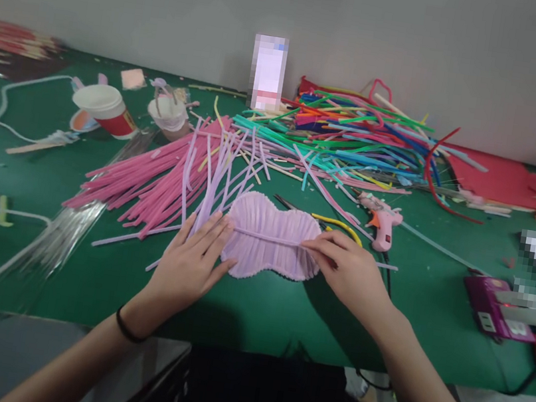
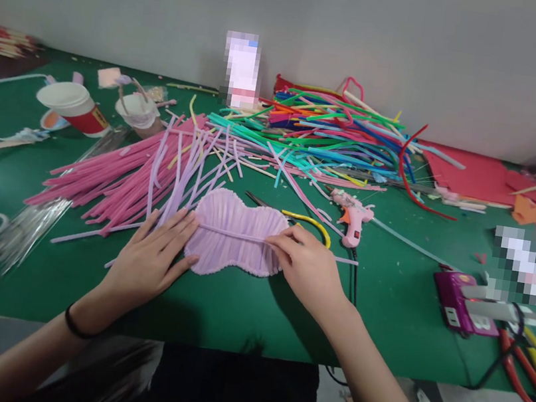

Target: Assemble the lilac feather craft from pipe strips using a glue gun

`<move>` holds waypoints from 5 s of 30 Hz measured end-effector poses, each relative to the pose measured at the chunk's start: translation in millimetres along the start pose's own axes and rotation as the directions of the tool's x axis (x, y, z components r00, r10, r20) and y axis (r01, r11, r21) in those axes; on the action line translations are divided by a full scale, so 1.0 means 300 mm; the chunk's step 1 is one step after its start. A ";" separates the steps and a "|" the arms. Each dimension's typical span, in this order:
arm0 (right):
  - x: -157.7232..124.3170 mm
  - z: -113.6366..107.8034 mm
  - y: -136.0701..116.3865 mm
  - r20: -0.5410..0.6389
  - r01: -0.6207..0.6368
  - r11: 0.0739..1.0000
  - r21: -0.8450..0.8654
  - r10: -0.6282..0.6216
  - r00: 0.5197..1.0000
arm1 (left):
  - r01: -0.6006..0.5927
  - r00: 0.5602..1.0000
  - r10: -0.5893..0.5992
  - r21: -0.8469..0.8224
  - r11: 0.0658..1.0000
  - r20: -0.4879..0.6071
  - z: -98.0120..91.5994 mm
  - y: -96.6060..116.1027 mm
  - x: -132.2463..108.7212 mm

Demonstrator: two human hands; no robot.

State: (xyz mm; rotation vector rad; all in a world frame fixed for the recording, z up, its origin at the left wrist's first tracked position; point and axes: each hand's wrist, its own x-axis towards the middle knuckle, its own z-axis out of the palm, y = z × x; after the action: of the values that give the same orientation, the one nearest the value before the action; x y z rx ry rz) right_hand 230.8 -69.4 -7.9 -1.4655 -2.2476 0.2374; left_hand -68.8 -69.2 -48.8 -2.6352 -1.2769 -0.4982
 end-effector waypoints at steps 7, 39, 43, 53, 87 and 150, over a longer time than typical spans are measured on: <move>-0.005 0.006 -0.003 -0.001 0.005 1.000 -0.016 -0.005 1.000 | -0.011 1.000 0.011 -0.005 1.000 -0.017 0.001 0.001 0.000; -0.016 0.000 0.032 0.003 -0.040 0.992 -0.120 0.040 0.999 | 0.016 0.996 -0.008 -0.089 0.996 0.089 -0.006 0.132 0.046; -0.011 0.000 0.032 0.000 -0.044 0.990 -0.136 0.044 0.999 | 0.008 0.994 0.001 -0.083 0.996 0.105 -0.002 0.150 0.063; -0.022 -0.026 0.042 0.058 -0.070 0.993 -0.095 0.076 0.995 | 0.037 0.995 -0.031 -0.068 0.997 0.091 0.007 0.155 0.073; -0.039 -0.040 0.075 0.043 -0.068 0.994 -0.079 0.072 0.996 | 0.109 0.994 -0.108 -0.074 0.991 0.013 -0.031 0.241 0.085; 0.106 0.099 0.024 0.029 0.060 0.992 0.111 -0.063 0.998 | -0.058 0.995 0.083 -0.331 0.942 0.063 0.016 0.046 0.300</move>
State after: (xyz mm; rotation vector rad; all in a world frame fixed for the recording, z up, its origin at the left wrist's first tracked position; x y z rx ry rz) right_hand 212.5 -34.8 -28.5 -1.3424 -2.2633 0.3630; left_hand -4.8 -10.7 -20.3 -2.9877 -1.2053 -0.6574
